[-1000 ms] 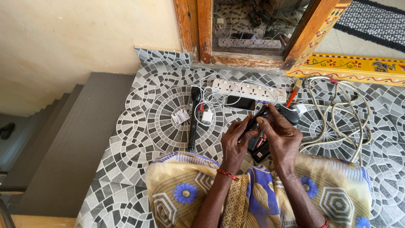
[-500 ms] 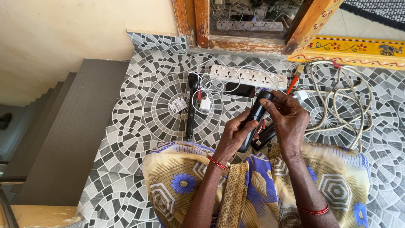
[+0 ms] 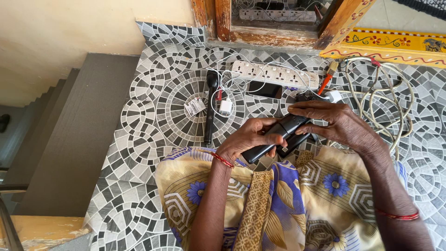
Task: The person sits on the floor and replaces batteries in several remote controls. They open the battery compartments, insert batteries, and close the compartments for each remote.
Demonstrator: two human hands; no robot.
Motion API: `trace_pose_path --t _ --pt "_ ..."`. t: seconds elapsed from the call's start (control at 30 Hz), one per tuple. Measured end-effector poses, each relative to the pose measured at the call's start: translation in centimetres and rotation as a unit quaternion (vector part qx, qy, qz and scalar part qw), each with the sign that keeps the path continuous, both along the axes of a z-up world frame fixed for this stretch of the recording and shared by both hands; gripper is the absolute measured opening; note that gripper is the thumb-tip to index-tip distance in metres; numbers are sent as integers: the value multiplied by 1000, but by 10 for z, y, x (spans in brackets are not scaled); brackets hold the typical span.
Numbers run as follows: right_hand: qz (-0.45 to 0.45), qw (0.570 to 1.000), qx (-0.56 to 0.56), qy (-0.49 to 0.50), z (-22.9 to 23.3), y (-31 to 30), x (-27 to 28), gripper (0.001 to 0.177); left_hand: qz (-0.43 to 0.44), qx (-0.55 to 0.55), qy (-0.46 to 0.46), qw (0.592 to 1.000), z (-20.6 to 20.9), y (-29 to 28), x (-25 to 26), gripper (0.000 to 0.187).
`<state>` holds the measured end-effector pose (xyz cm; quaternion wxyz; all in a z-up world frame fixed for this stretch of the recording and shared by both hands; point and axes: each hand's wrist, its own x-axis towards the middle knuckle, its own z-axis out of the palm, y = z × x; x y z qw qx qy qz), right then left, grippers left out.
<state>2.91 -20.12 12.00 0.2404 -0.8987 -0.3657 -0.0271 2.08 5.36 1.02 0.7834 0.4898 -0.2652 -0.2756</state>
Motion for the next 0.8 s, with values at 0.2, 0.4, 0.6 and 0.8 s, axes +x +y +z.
trace_pose_path --t 0.2,0.4,0.6,0.8 --pt "-14 1000 -19 -14 0 -14 -1 58 -16 1 44 999 18 14 8 73" --pt "-105 980 162 -51 -33 2 -10 57 5 -249 123 961 26 34 2 74" --pt "-238 946 214 -56 -63 56 -33 53 391 -173 1 904 14 8 -2 49" --pt "-222 941 228 -110 -57 80 -48 52 486 -80 -43 869 14 3 30 50"
